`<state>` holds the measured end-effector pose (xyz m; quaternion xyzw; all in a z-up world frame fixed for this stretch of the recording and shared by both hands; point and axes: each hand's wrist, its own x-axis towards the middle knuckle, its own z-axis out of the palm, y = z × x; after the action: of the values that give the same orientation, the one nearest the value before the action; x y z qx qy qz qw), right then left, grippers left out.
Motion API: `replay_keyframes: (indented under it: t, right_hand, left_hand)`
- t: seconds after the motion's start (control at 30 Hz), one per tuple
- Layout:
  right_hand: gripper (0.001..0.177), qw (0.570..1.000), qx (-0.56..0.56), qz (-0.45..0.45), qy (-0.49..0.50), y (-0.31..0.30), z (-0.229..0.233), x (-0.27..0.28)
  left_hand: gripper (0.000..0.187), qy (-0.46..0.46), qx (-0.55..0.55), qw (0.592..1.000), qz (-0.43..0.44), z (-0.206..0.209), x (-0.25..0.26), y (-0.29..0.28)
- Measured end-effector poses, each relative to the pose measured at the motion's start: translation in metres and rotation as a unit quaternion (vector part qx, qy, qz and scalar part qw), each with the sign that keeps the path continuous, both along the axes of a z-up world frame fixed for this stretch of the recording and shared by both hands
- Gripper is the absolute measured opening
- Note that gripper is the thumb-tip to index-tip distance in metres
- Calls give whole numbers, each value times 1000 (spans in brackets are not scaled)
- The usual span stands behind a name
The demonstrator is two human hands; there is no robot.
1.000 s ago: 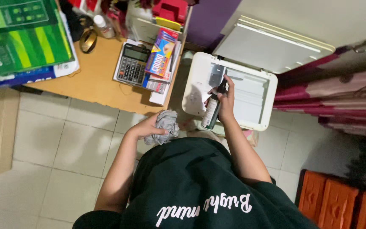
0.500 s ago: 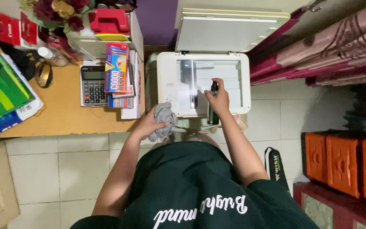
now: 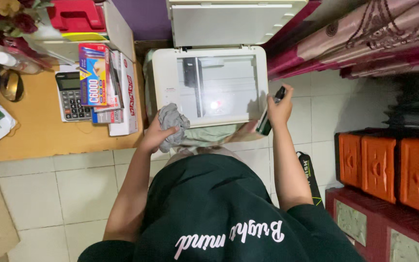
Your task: The person moves a package of paper and a yellow folder aside to access a white printer. They use a spray bottle to apply liquid to a cloth and wipe the exterior and interior surfaces of the printer, including the scanner glass and the underside of the lid.
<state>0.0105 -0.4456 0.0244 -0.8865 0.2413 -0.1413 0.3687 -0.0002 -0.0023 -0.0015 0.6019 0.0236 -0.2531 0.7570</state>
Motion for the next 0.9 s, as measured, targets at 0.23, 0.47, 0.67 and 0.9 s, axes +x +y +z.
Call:
replay_keyframes:
  t: [0.23, 0.47, 0.67, 0.9]
  right_hand:
    - [57, 998, -3, 62, 23, -4, -9, -25]
    - [57, 995, 21, 51, 87, 10, -23, -80]
    - [56, 997, -36, -16, 67, -10, -14, -55]
    - [56, 951, -33, 304, 44, 117, 29, 22]
  left_hand:
    - [83, 15, 6, 999, 30, 8, 4, -11]
    - [87, 55, 71, 995, 43, 6, -12, 0]
    - [87, 55, 115, 991, 45, -10, -22, 3]
    - [77, -83, 202, 965, 146, -1, -28, -13]
